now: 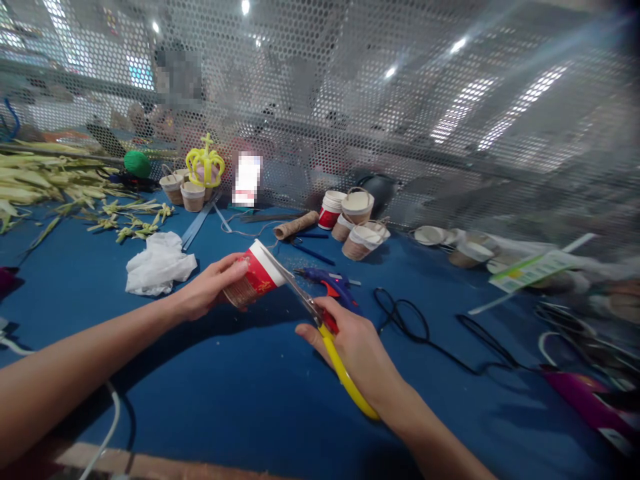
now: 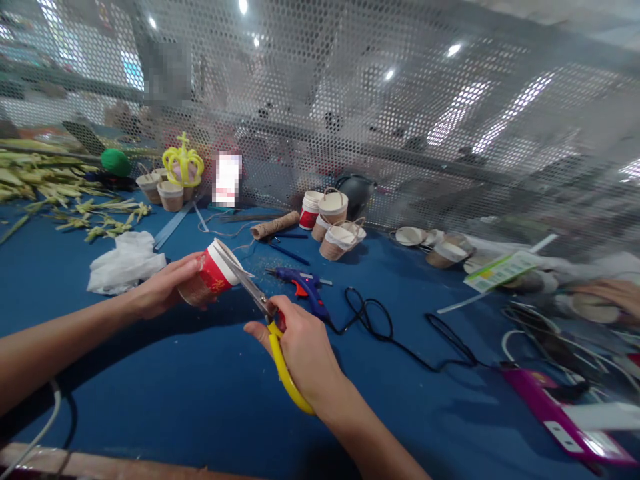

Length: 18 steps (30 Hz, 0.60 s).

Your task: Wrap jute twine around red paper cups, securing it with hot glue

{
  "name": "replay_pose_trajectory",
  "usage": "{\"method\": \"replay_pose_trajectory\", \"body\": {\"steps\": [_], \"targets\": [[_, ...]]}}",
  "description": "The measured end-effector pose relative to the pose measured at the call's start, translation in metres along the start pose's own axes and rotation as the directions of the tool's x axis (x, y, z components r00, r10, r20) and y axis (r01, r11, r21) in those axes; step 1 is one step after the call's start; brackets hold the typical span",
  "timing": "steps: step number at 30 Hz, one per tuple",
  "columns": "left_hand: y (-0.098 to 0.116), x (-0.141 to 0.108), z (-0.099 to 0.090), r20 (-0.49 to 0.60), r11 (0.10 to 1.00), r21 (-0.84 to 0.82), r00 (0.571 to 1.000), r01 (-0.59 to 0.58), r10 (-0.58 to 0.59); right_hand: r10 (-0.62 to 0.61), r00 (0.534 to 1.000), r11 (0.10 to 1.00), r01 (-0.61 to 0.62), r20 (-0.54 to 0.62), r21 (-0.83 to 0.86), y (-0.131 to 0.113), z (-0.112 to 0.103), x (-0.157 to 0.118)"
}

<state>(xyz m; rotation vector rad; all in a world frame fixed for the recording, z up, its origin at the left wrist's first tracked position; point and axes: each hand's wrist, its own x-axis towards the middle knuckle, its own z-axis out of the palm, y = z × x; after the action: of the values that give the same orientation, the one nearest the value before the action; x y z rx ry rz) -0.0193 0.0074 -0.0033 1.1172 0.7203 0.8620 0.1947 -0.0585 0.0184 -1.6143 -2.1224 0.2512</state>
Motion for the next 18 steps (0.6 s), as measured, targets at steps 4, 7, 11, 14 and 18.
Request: {"method": "replay_pose_trajectory", "body": {"steps": [4,7,11,14,18], "targets": [[0.0011,0.0038,-0.0057,0.093,0.980,-0.143,0.988,0.139,-0.127,-0.015,1.000,1.000,0.015,-0.016,-0.020,0.0014,0.0003,-0.0002],[-0.0006,0.0037,-0.0059,0.092,0.979,-0.139,0.986,0.151,-0.139,-0.021,1.000,0.999,0.020,-0.012,-0.029,0.0038,0.0026,-0.0003],[-0.0030,0.0007,-0.0022,0.060,0.996,-0.061,0.996,0.070,-0.066,-0.022,1.000,0.999,0.022,-0.008,0.034,0.0067,0.0074,-0.0008],[-0.0041,-0.0005,0.0005,0.063,0.998,-0.029,0.996,0.060,-0.058,-0.019,1.000,0.998,0.020,-0.016,0.063,0.0065,0.0085,-0.0009],[-0.0038,-0.0006,0.0023,0.012,0.999,0.015,0.999,0.033,-0.033,-0.004,1.000,0.998,0.004,0.005,0.055,0.0038,0.0061,-0.0008]]}}
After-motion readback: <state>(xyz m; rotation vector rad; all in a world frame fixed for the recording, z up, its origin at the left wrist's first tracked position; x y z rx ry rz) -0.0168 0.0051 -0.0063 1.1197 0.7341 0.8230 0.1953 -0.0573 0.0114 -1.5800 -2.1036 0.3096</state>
